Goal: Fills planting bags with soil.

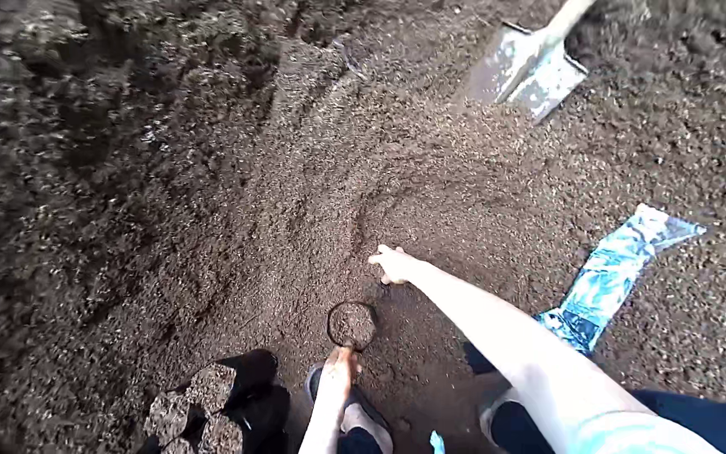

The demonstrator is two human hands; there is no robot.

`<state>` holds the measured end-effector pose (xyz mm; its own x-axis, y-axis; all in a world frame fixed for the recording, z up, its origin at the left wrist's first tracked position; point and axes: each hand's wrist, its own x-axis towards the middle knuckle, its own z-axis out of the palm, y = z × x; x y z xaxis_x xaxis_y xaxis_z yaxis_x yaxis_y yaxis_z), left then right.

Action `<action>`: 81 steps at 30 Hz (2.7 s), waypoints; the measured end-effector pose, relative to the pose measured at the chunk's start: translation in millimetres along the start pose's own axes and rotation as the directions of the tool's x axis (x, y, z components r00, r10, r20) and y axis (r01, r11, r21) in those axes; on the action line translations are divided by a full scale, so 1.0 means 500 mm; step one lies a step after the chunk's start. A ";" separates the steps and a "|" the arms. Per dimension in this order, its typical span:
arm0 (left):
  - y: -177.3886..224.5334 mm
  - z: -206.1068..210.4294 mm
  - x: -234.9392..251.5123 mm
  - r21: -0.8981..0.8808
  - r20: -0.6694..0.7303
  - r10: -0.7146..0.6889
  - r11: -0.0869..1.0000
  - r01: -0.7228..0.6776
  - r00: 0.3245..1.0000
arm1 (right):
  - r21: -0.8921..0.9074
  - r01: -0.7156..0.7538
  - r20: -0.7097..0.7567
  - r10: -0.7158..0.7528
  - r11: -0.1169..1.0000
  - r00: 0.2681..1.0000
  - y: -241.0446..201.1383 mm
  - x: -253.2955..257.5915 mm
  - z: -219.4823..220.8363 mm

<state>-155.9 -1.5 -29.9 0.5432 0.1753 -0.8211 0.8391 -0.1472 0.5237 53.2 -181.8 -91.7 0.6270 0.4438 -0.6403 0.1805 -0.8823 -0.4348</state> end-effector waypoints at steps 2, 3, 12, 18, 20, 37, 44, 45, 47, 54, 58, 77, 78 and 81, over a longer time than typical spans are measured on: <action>-0.008 0.000 0.001 0.030 -0.006 0.011 1.000 -0.010 1.000 | -0.077 0.120 -0.015 -0.121 0.990 0.992 -0.075 -0.080 -0.015; -0.010 0.000 0.002 0.051 -0.016 0.022 0.999 -0.021 1.000 | -0.133 0.173 -0.022 -0.178 0.976 0.984 -0.118 -0.121 -0.016; -0.009 -0.009 0.018 0.184 -0.002 0.195 0.964 -0.191 0.981 | -0.316 0.131 0.030 -0.128 0.940 0.991 -0.290 -0.218 0.082; -0.020 -0.013 0.033 0.141 0.008 0.221 0.965 -0.220 0.975 | -0.145 0.204 -0.148 -0.225 0.968 0.963 -0.243 -0.228 0.109; -0.028 -0.014 0.036 0.128 0.016 0.185 0.974 -0.186 0.983 | -0.017 0.267 -0.288 -0.260 0.964 0.921 -0.209 -0.252 0.123; -0.032 0.007 0.016 0.231 0.055 0.205 0.950 -0.212 0.977 | -0.350 -0.057 0.000 0.060 0.935 0.998 -0.227 -0.276 0.187; -0.019 -0.060 0.025 0.056 -0.099 0.306 0.952 -0.302 0.947 | 0.266 0.144 -0.254 -0.074 0.953 0.964 -0.134 -0.243 0.071; -0.010 -0.069 0.033 0.025 -0.077 0.265 0.964 -0.264 0.961 | 0.407 0.043 -0.206 0.046 0.912 0.977 -0.121 -0.236 0.070; -0.004 -0.073 0.061 -0.009 0.046 0.147 0.989 -0.147 0.988 | 0.578 -0.187 0.053 0.192 0.794 0.980 -0.104 -0.221 0.104; 0.036 -0.045 0.086 0.150 0.069 0.188 0.969 -0.196 0.980 | 0.556 -0.233 -0.046 0.309 0.798 0.950 -0.153 -0.203 0.167; 0.047 -0.029 0.064 0.472 -0.073 0.322 0.845 -0.252 0.944 | 0.277 -0.303 -0.185 0.360 0.912 0.915 -0.182 -0.232 0.150; -0.010 -0.057 0.080 0.378 -0.056 0.702 0.673 -0.636 0.710 | 0.245 0.192 -0.305 -0.112 0.950 0.946 -0.138 -0.220 0.081; -0.011 -0.058 0.080 0.249 -0.171 0.653 0.753 -0.609 0.738 | 0.306 0.126 -0.263 -0.043 0.944 0.964 -0.140 -0.204 0.070; -0.001 -0.045 0.036 -0.006 -0.157 0.171 0.985 -0.174 0.973 | 0.279 -0.033 0.053 0.019 0.960 0.998 -0.149 -0.145 0.052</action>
<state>-146.2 23.4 -39.8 0.6766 0.2980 -0.6734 0.7318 -0.1696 0.6601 -25.5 -144.2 -29.6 0.5893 0.4346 -0.6811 -0.0592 -0.8175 -0.5728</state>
